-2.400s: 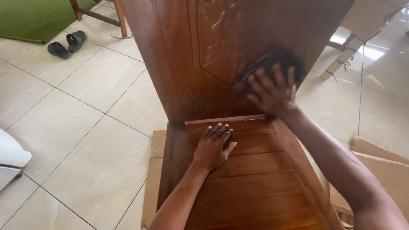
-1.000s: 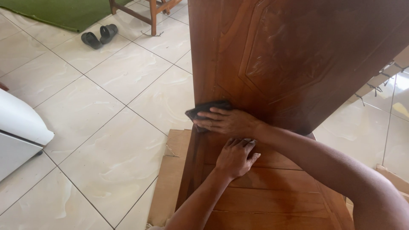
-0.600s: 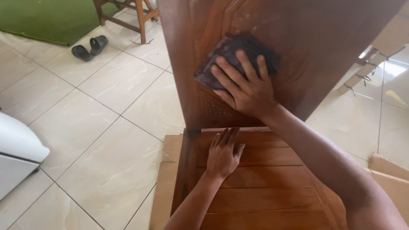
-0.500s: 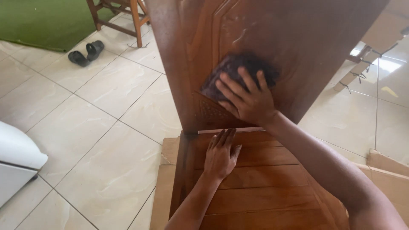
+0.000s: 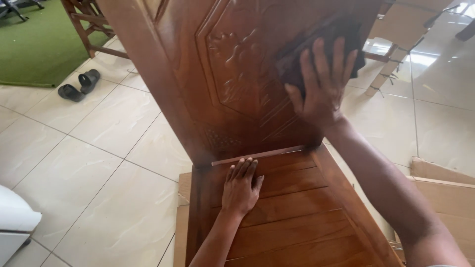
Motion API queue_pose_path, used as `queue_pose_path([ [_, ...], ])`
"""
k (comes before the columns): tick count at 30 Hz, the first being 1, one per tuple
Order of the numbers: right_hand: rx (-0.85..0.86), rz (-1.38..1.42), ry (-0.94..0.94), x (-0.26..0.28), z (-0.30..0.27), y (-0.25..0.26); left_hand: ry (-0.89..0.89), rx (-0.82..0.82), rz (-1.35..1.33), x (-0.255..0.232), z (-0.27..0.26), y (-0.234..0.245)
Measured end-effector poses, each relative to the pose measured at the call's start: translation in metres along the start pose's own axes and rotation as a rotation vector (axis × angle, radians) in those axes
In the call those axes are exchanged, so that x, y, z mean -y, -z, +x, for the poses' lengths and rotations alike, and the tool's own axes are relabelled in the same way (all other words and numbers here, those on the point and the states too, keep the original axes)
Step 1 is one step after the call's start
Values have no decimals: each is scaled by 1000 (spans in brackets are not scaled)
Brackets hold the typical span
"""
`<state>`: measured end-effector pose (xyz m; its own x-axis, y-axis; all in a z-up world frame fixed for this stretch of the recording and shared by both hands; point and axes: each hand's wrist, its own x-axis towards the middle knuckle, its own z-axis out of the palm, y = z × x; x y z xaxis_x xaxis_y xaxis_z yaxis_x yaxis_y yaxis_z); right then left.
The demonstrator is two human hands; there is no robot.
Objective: Cleaning a wooden chair with a cloth and wrapping legs with cardboard.
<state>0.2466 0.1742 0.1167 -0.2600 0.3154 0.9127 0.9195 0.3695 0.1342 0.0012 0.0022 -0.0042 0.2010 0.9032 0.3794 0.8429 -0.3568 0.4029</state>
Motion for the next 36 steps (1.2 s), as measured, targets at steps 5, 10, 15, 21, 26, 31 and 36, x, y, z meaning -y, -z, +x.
queue_pose_path([
  [5,36,-9,229,4,-58,-8,-36,-45,55,1,-2,-4],
  [10,33,-52,221,-10,-46,-2,-11,-50,32,-2,1,0],
  [15,28,-19,-7,-8,17,11,31,-183,-66,-14,5,18],
  [21,41,22,5,15,9,14,-19,-314,-57,-14,4,16],
  [26,60,-1,47,0,23,14,-22,-260,12,-9,5,10],
  [31,-67,21,-89,2,110,41,-21,-220,6,-8,3,9],
  [36,-47,7,-20,6,126,55,-19,-190,21,-7,2,8],
])
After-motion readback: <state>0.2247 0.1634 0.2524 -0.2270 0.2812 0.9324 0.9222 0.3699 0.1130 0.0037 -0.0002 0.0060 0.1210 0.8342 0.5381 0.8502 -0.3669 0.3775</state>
